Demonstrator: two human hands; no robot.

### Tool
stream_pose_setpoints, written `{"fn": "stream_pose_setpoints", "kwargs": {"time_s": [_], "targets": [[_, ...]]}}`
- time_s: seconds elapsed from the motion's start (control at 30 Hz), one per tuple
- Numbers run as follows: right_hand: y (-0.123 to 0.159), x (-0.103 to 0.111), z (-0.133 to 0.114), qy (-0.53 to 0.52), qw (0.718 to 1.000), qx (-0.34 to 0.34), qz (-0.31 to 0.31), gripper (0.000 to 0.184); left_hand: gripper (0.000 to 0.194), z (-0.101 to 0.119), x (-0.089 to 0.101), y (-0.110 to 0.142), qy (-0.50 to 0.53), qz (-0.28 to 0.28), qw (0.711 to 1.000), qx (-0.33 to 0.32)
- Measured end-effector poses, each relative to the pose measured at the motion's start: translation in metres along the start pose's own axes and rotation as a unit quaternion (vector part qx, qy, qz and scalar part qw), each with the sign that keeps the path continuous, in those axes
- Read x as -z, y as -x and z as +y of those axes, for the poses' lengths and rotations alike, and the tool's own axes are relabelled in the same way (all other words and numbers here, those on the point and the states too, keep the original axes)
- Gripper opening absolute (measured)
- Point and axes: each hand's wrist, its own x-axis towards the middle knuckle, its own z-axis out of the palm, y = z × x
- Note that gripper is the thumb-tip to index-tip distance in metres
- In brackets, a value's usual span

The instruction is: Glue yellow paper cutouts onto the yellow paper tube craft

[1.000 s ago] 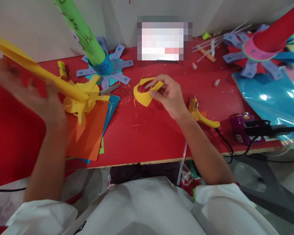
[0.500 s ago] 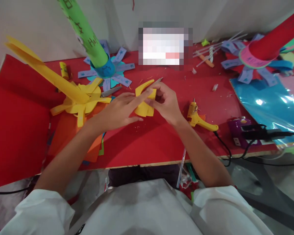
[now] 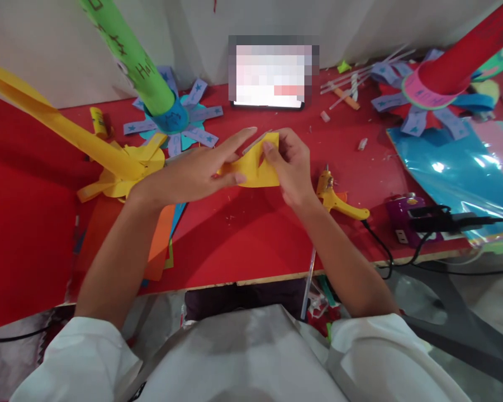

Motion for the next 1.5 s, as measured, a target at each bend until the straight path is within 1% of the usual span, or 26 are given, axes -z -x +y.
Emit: {"fn": "stream_pose_setpoints", "kwargs": {"time_s": [0.07, 0.13, 0.17, 0.23, 0.27, 0.37, 0.4, 0.47, 0.53, 0.6, 0.7, 0.8, 0.93, 1.0, 1.1, 1.17, 1.2, 1.33, 1.37, 1.47, 1.5], "targets": [[0.001, -0.002, 0.001, -0.018, 1.0, 0.001, -0.017, 0.031, 0.06, 0.002, -0.001, 0.0, -0.015, -0.015, 1.0, 0.019], [0.001, -0.004, 0.001, -0.035, 0.999, 0.001, -0.029, 0.026, 0.057, 0.005, -0.005, -0.002, -0.034, -0.022, 0.998, 0.046], [0.002, -0.004, 0.002, -0.039, 0.999, 0.001, -0.028, 0.023, 0.057, 0.005, -0.008, -0.004, -0.043, -0.019, 0.997, 0.056], [0.001, -0.004, 0.003, -0.035, 0.999, 0.005, -0.017, 0.019, 0.053, 0.004, -0.015, -0.008, -0.054, 0.008, 0.996, 0.065], [0.001, -0.004, 0.005, -0.031, 0.999, 0.009, -0.011, 0.018, 0.045, 0.002, -0.018, -0.01, -0.058, 0.03, 0.996, 0.066], [0.0, -0.002, 0.008, 0.003, 0.999, 0.032, 0.006, 0.012, 0.011, -0.007, -0.023, -0.017, -0.054, 0.084, 0.993, 0.064], [-0.001, -0.001, 0.01, 0.024, 0.999, 0.042, 0.008, 0.011, 0.01, -0.009, -0.024, -0.019, -0.045, 0.095, 0.993, 0.062], [-0.002, 0.0, 0.012, 0.067, 0.996, 0.06, 0.008, 0.011, 0.016, -0.012, -0.024, -0.022, -0.02, 0.11, 0.992, 0.06], [-0.002, 0.0, 0.013, 0.093, 0.993, 0.07, 0.005, 0.012, 0.016, -0.011, -0.026, -0.024, 0.007, 0.131, 0.99, 0.06], [-0.001, 0.0, 0.013, 0.095, 0.993, 0.07, 0.0, 0.015, 0.013, -0.009, -0.03, -0.025, 0.021, 0.152, 0.987, 0.047], [0.0, -0.002, 0.011, 0.083, 0.994, 0.066, -0.022, 0.023, 0.012, -0.008, -0.04, -0.028, 0.011, 0.169, 0.985, 0.022], [0.003, -0.004, 0.007, 0.08, 0.994, 0.055, -0.044, 0.03, 0.006, -0.01, -0.045, -0.03, -0.002, 0.184, 0.983, 0.027], [0.006, -0.006, 0.003, 0.094, 0.994, 0.043, -0.041, 0.044, 0.013, -0.013, -0.04, -0.031, 0.011, 0.21, 0.976, 0.047], [0.008, -0.007, 0.001, 0.092, 0.994, 0.035, -0.044, 0.048, 0.02, -0.013, -0.035, -0.031, 0.018, 0.238, 0.97, 0.055], [0.009, -0.009, 0.0, 0.086, 0.994, 0.026, -0.058, 0.043, 0.026, -0.012, -0.029, -0.031, 0.055, 0.294, 0.953, 0.044], [0.009, -0.01, 0.001, 0.082, 0.995, 0.02, -0.058, 0.039, 0.024, -0.01, -0.026, -0.031, 0.085, 0.313, 0.946, 0.02], [0.009, -0.01, 0.001, 0.081, 0.995, 0.018, -0.055, 0.037, 0.022, -0.01, -0.024, -0.031, 0.089, 0.31, 0.947, 0.009], [0.008, -0.008, 0.0, 0.066, 0.996, 0.024, -0.053, 0.035, 0.011, -0.005, -0.016, -0.029, 0.058, 0.261, 0.964, -0.014], [0.009, -0.008, -0.002, 0.051, 0.997, 0.024, -0.059, 0.034, 0.01, -0.001, -0.013, -0.028, 0.058, 0.26, 0.964, -0.022], [0.015, -0.008, -0.012, -0.016, 0.996, 0.019, -0.087, 0.037, 0.014, 0.02, -0.002, -0.021, 0.099, 0.266, 0.957, -0.053], [0.018, -0.008, -0.017, -0.037, 0.995, 0.016, -0.096, 0.04, 0.013, 0.029, 0.003, -0.017, 0.124, 0.254, 0.958, -0.056]]}}
